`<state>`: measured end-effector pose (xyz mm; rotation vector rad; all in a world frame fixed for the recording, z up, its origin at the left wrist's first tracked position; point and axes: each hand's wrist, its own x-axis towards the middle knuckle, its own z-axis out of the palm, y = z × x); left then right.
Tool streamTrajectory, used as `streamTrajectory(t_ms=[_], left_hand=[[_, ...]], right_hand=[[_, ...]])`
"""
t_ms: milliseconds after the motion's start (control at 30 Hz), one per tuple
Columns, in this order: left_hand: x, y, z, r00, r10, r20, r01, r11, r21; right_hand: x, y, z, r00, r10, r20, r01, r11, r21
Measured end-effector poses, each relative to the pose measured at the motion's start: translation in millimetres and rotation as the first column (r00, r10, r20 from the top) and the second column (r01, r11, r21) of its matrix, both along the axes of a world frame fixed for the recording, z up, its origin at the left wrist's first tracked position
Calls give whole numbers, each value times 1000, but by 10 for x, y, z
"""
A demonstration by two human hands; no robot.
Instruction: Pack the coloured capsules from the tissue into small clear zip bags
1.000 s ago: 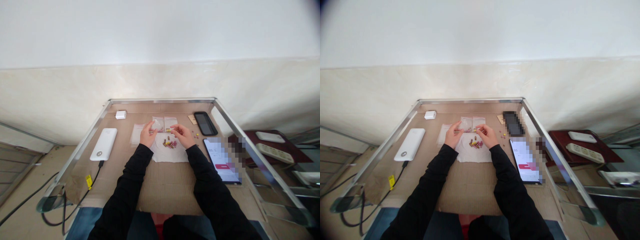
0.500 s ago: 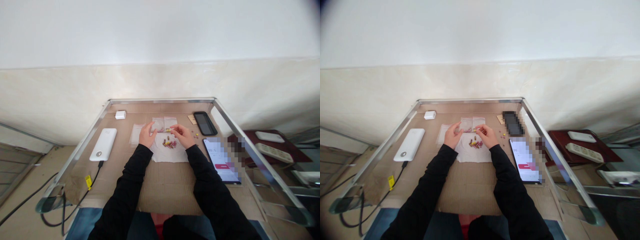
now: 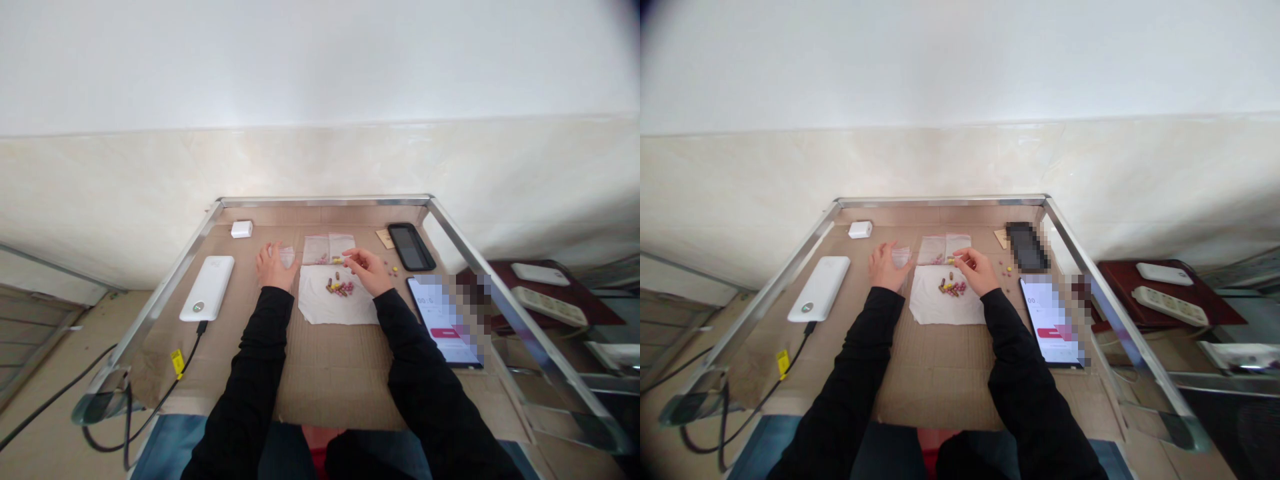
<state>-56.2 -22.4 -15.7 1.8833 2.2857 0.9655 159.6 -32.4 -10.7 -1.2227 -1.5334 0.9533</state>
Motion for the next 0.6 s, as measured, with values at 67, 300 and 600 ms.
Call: streamTrajectory(t_ms=[67,300,600], left_hand=[[-8,2,-12,1000,2,-5,-2,1000,8],[-36,20,10,1000,-2,11,1,999,37],[103,-24,137,917,-392,73,374,909,186]], right_hand=[[2,0,1,1000,3,0,-3,1000,-3],[5,9,-3,1000,9,-7,-9,1000,-7],[1,5,-5,1000,9,-4,-9,1000,7]])
